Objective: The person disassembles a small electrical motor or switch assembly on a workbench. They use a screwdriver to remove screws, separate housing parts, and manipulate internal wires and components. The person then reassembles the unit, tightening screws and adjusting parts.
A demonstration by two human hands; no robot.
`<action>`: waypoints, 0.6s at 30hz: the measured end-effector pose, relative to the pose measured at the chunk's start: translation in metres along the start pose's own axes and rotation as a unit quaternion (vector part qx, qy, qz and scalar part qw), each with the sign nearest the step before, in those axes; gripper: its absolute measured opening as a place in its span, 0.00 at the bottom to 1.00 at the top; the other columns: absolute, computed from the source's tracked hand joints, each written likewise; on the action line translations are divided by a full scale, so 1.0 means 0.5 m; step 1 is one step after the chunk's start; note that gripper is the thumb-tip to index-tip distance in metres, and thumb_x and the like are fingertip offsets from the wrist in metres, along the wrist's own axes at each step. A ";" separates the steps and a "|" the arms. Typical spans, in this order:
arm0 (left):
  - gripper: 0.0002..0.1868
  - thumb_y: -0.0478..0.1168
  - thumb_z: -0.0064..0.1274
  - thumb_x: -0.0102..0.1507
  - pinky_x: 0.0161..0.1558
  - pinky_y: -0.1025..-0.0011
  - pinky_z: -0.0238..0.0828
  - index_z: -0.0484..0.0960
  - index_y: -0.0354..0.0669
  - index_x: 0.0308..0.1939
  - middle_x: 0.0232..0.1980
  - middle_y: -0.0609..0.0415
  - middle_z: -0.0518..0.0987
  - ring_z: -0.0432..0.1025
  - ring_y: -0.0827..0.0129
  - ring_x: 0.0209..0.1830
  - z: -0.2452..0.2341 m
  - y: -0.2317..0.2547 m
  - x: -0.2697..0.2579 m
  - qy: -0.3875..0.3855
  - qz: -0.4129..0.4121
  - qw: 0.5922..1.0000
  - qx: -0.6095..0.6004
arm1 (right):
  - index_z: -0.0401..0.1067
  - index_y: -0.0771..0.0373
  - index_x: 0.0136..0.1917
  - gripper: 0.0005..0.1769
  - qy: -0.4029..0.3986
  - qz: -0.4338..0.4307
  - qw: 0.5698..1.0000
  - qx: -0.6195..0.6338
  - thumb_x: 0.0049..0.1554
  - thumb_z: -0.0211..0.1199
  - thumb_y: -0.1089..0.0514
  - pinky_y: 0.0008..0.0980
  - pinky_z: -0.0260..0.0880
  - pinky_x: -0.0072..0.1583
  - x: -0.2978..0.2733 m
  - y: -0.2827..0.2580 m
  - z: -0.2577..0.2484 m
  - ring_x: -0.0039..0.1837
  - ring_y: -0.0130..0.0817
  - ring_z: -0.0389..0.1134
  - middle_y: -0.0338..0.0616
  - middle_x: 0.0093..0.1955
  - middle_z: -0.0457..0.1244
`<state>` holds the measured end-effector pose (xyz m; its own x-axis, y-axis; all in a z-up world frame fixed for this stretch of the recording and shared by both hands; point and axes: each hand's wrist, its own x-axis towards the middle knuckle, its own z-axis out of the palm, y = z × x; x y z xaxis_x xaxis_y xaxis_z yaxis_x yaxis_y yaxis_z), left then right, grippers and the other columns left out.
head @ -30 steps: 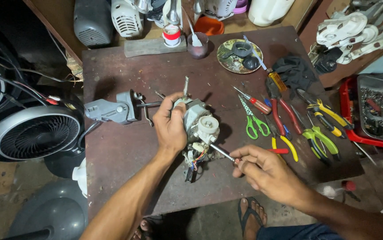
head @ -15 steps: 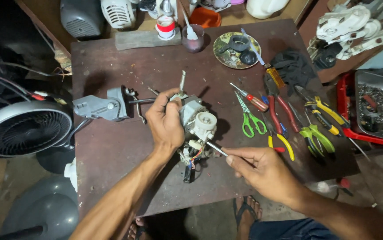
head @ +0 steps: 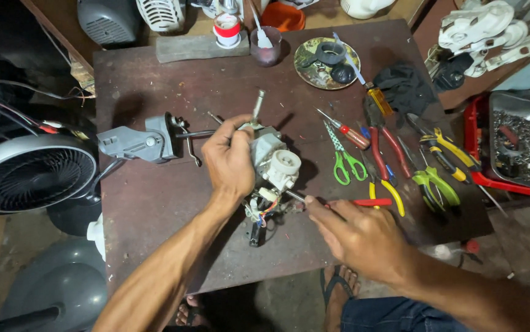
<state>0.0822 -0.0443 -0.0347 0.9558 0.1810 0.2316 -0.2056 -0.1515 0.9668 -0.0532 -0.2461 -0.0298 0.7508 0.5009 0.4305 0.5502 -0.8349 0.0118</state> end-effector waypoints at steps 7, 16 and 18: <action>0.18 0.44 0.42 0.55 0.32 0.72 0.63 0.88 0.49 0.40 0.33 0.65 0.83 0.69 0.78 0.30 -0.004 -0.024 0.006 0.028 0.008 1.000 0.010 | 0.73 0.57 0.61 0.22 0.041 -0.085 0.981 -0.169 0.56 0.55 0.70 0.26 0.65 0.26 0.011 -0.020 -0.020 0.32 0.30 0.65 0.46 0.41 0.65; 0.14 0.46 0.47 0.56 0.46 0.65 0.72 0.88 0.54 0.38 0.36 0.51 0.85 0.77 0.60 0.39 -0.007 -0.044 0.013 0.027 0.027 0.999 -0.020 | 0.72 0.73 0.63 0.25 -0.065 0.513 0.551 0.655 0.53 0.59 0.62 0.26 0.59 0.28 0.050 -0.021 -0.081 0.36 0.31 0.64 0.58 0.47 0.66; 0.14 0.46 0.47 0.56 0.45 0.65 0.72 0.88 0.54 0.37 0.36 0.51 0.85 0.78 0.59 0.39 -0.007 -0.039 0.011 0.022 0.024 0.999 -0.017 | 0.69 0.83 0.52 0.23 -0.130 0.571 0.443 0.679 0.63 0.55 0.53 0.18 0.40 0.16 0.072 -0.026 -0.100 0.20 0.21 0.45 0.56 0.31 0.56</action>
<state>0.0906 -0.0371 -0.0517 0.9347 0.2167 0.2817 -0.2587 -0.1286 0.9574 -0.0518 -0.2285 0.0306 0.7427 0.0844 -0.6643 -0.6621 0.2405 -0.7098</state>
